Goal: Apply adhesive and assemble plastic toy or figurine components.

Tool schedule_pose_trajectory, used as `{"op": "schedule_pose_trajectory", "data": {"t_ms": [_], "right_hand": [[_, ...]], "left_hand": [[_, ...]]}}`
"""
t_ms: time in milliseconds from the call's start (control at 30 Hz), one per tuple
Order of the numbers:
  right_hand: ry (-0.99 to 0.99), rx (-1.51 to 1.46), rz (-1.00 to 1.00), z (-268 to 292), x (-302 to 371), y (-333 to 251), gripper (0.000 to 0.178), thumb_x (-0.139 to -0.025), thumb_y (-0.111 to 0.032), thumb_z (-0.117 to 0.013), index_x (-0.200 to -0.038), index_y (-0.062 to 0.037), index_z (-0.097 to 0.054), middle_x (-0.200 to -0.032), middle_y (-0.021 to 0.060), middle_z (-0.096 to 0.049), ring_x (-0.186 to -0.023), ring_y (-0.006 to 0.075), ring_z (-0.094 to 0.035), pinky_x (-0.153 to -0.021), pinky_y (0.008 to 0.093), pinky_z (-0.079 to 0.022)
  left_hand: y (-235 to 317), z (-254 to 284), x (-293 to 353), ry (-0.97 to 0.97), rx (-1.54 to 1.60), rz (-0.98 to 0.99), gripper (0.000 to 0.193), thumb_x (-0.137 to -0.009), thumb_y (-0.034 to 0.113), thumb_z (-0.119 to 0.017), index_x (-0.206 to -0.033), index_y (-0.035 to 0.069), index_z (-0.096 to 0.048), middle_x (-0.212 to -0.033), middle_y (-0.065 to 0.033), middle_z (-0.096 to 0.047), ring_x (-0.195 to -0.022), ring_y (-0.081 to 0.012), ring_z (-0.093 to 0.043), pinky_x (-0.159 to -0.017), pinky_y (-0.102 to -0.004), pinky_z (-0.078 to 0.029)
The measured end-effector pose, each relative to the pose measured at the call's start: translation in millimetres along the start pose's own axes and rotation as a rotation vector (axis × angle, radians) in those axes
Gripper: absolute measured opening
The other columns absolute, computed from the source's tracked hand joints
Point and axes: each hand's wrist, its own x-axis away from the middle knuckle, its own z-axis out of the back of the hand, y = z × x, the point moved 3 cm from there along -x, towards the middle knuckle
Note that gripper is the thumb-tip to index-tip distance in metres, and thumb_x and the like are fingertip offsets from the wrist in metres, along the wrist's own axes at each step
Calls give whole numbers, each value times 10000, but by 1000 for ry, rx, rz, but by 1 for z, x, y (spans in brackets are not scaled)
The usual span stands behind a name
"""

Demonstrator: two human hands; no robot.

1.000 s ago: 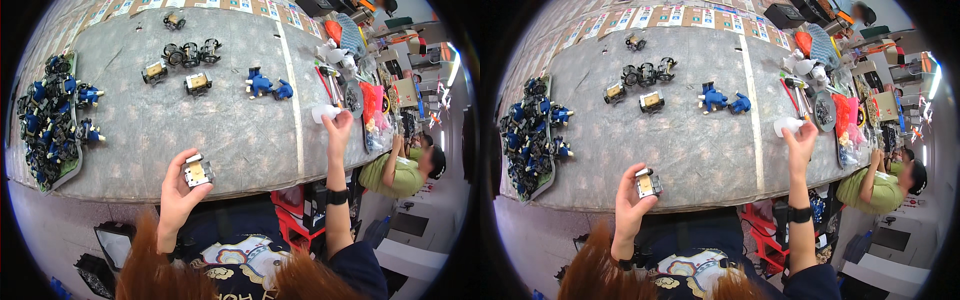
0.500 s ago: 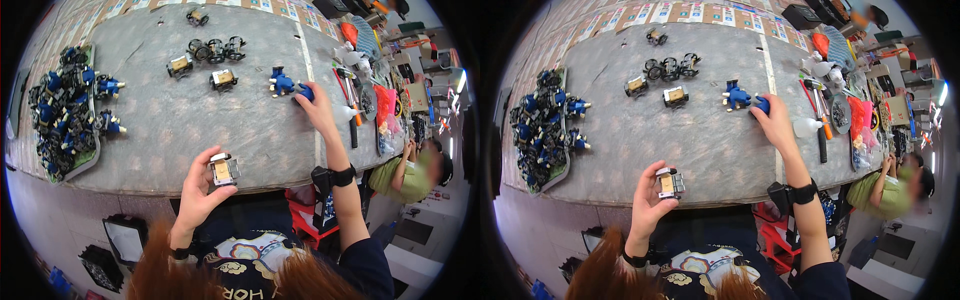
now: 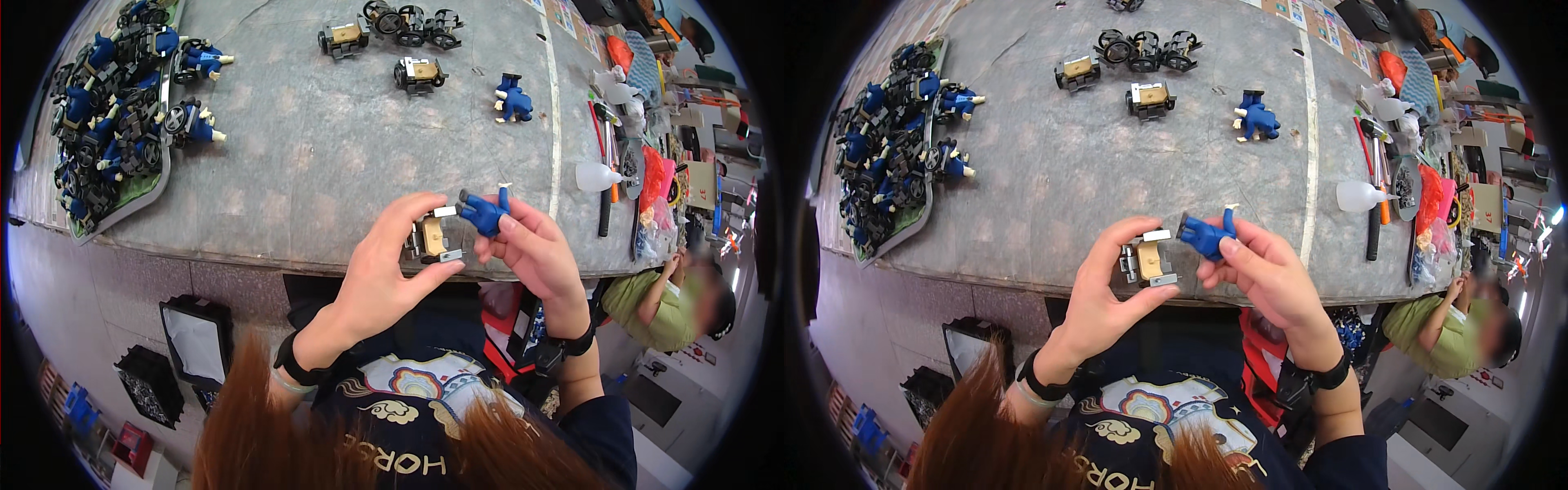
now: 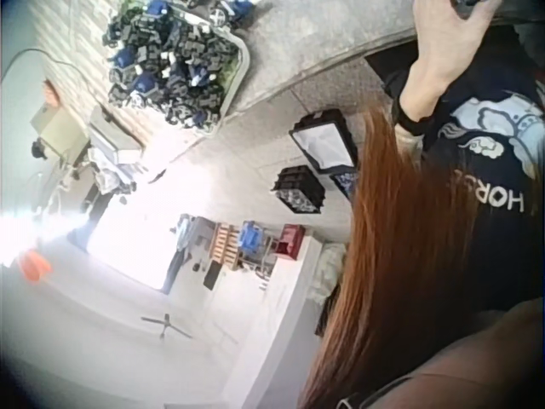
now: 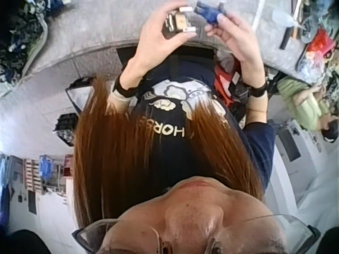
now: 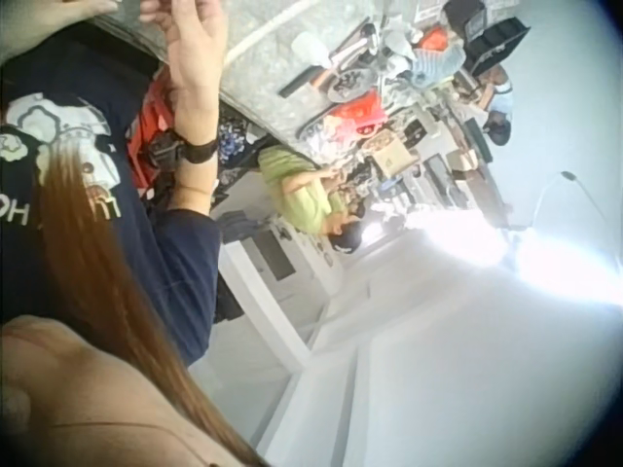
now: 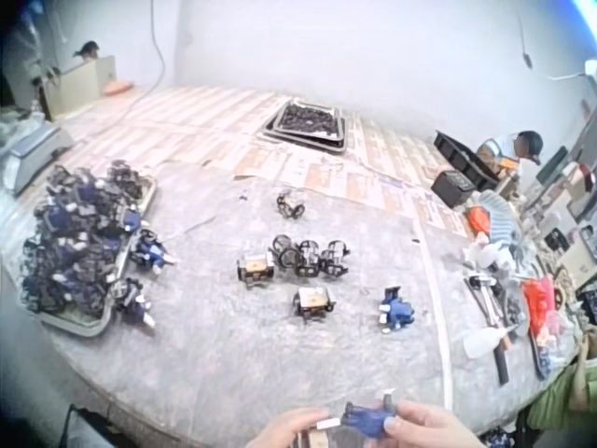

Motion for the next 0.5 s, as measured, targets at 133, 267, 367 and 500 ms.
{"op": "schedule_pose_trajectory", "data": {"t_ms": [133,267,367,500], "right_hand": [[21,140,-30,1,3,1,242,-810,-131,-548,-994,22,-513,-822,62,-571,-686,106,-554,-623,241,-457],[8,174,-30,-2,1,5,195,-794,-154,-577,-898,10,-553,-778,43,-577,-634,87,-544,-583,212,-442],[-13,194,-30,-9,2,5,191,-786,-157,-588,-883,4,-555,-777,39,-576,-640,75,-532,-588,199,-429],[0,245,-27,-13,1,6,190,-783,-158,-592,-878,3,-555,-774,35,-576,-642,62,-516,-601,194,-420]], "left_hand": [[10,1,1,10,-178,-167,546,-636,110,-697,-1124,70,-454,-1075,-109,-448,-964,-244,-483,-803,-316,-404],[15,0,2,-52,-247,-149,522,-649,148,-693,-1117,108,-464,-1015,-108,-422,-845,-263,-520,-714,-339,-446],[16,0,1,-75,-283,-147,540,-619,154,-715,-1108,110,-491,-1011,-104,-433,-885,-257,-495,-739,-320,-432],[15,2,2,-104,-323,-143,547,-625,175,-712,-1117,119,-479,-1028,-103,-419,-857,-271,-507,-714,-330,-442]]}}
